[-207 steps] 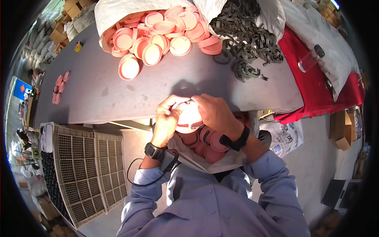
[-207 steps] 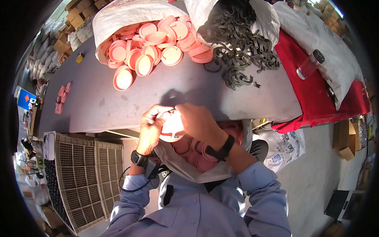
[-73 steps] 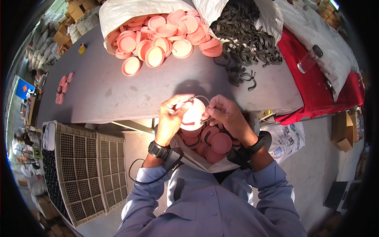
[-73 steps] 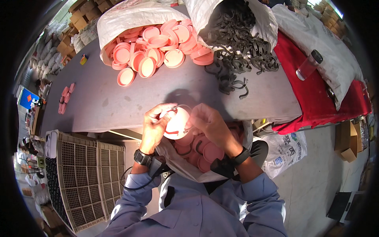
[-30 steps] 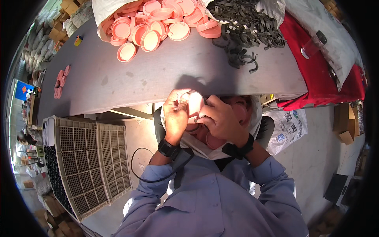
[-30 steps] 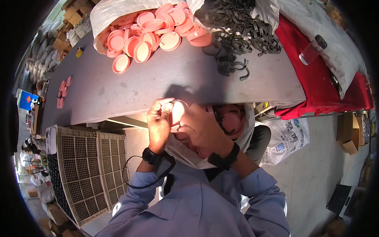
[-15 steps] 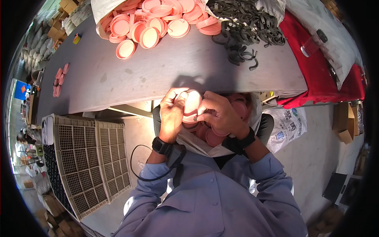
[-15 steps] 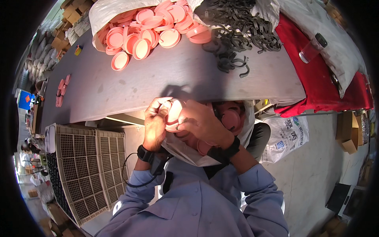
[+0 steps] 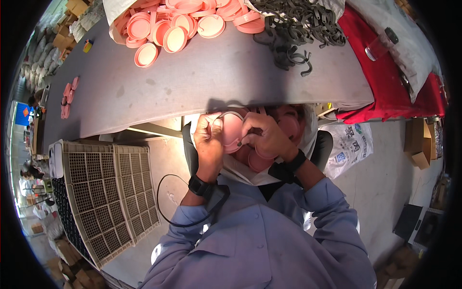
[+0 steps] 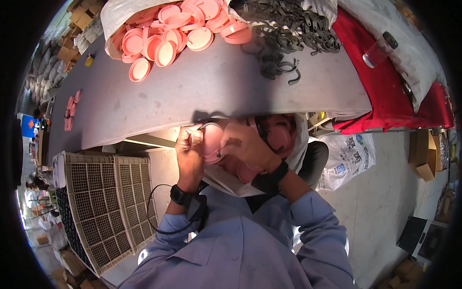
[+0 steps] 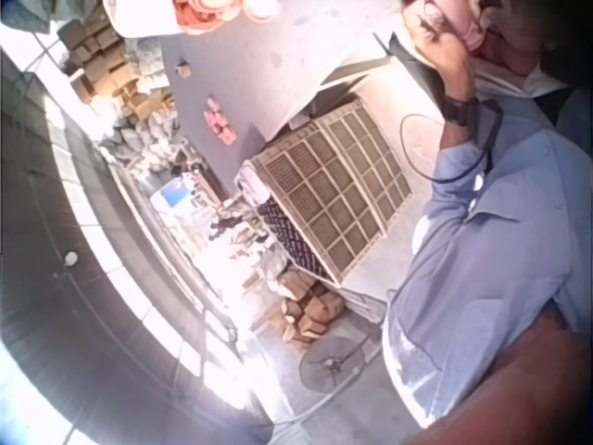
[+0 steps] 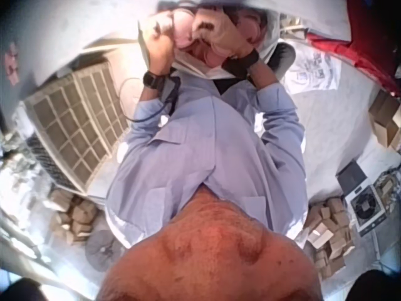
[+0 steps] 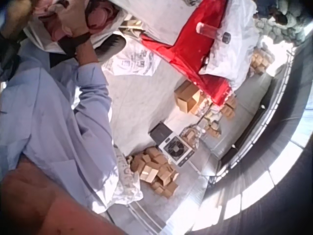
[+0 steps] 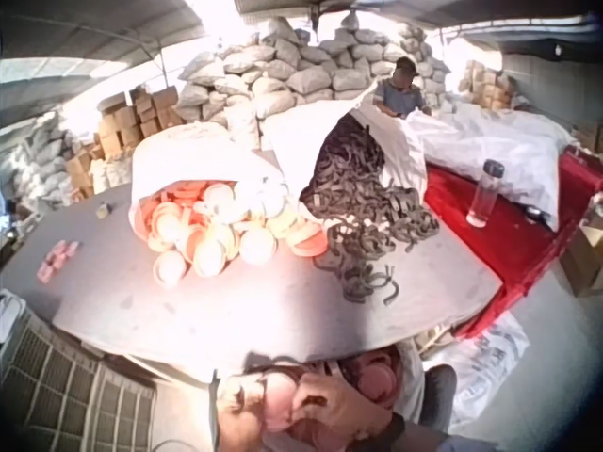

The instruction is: Assembling black rubber seals into pink plastic caps in a manufacturing facility.

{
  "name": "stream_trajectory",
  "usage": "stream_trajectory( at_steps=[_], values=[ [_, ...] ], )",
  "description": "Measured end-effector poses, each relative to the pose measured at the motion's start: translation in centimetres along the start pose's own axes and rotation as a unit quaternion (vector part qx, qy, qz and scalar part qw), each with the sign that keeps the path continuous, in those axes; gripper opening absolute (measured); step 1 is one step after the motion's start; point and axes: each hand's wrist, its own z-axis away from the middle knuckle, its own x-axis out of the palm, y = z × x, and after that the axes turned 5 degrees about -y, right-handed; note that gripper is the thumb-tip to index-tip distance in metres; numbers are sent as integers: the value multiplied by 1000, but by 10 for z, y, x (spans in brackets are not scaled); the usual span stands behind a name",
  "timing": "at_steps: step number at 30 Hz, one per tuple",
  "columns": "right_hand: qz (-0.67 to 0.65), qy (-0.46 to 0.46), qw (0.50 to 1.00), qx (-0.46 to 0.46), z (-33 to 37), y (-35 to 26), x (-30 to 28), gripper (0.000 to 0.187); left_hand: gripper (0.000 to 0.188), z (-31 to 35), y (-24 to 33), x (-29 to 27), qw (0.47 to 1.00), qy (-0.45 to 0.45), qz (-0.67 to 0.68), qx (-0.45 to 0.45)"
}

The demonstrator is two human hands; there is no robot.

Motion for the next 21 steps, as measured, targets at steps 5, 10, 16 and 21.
stream_trajectory(
  at_steps=[5, 10, 16, 21],
  values=[
    [20, 23, 1000, -3, 8, 1, 14, 13, 14, 1, 1, 2, 998, 0, 69, -10],
    [114, 40, 991, -59, 0, -11, 14, 19, 17, -8, 8, -16, 999, -31, -5, -43],
    [135, 75, 986, -69, 3, -15, 10, 23, 16, -5, 3, -18, 999, -46, 5, -20],
    [160, 46, 986, -12, 6, -11, 10, 21, 16, 1, 6, -9, 998, -42, -50, -3]
  ],
)
